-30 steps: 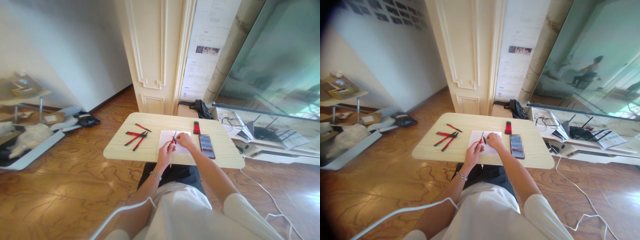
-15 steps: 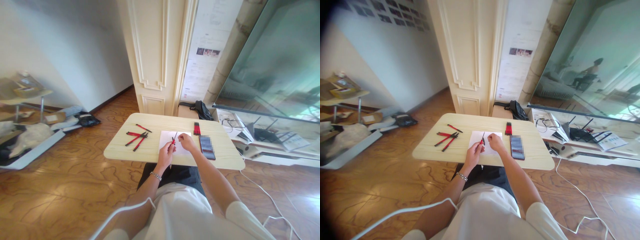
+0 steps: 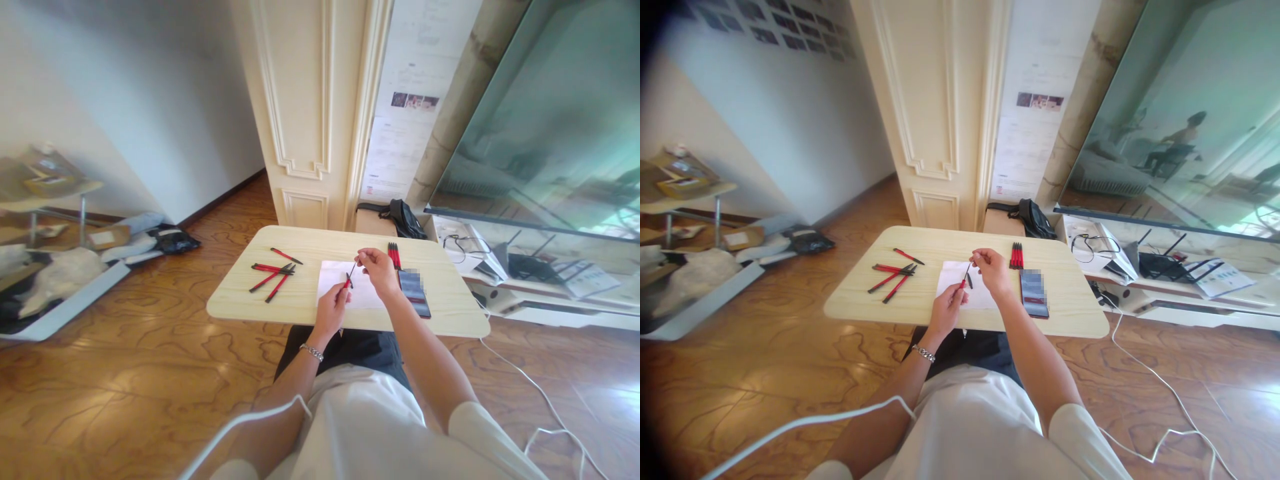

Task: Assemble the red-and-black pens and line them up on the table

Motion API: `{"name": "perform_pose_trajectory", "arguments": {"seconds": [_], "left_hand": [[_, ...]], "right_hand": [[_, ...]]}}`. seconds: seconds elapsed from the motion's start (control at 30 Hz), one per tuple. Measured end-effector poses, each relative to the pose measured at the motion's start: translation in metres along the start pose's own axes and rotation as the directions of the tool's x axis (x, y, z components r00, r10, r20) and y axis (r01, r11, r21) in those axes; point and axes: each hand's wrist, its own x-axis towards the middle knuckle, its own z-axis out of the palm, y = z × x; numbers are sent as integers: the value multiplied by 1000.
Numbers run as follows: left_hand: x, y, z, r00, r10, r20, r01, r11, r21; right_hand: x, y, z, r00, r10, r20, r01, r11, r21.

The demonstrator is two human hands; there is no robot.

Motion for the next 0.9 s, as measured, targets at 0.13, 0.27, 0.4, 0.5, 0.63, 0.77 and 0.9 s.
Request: {"name": "perform_pose_trajectory", "arguments": {"seconds": [0.13, 0.27, 0.4, 0.5, 0.63, 0.77, 0.9], "left_hand": [[0, 1, 0, 1000, -11, 15, 11, 1000, 11], [0, 2, -1, 999, -28, 18, 28, 1000, 3], [0, 2, -1, 999, -31, 21, 31, 1000, 5], [0, 2, -1, 1000, -23, 14, 22, 1000, 11], [0, 1, -1, 1000, -4, 19, 3, 1000, 19], [0, 0, -1, 1000, -2, 29, 1, 1000, 22], [0, -3, -1, 999, -10, 31, 9, 1000, 24]], "right_hand": [[0, 1, 0, 1000, -12, -3, 12, 1000, -24], [1, 3, 0, 999, -31, -5, 31, 999, -35], [1, 5, 0, 999, -37, 13, 38, 998, -58], [1, 5, 0, 998, -56, 5, 56, 996, -69], [2, 3, -1, 996, -81, -31, 79, 995, -68], [3, 4, -1, 997, -79, -27, 76, 994, -80], [3, 5, -1, 997, -76, -27, 73, 993, -94]]}}
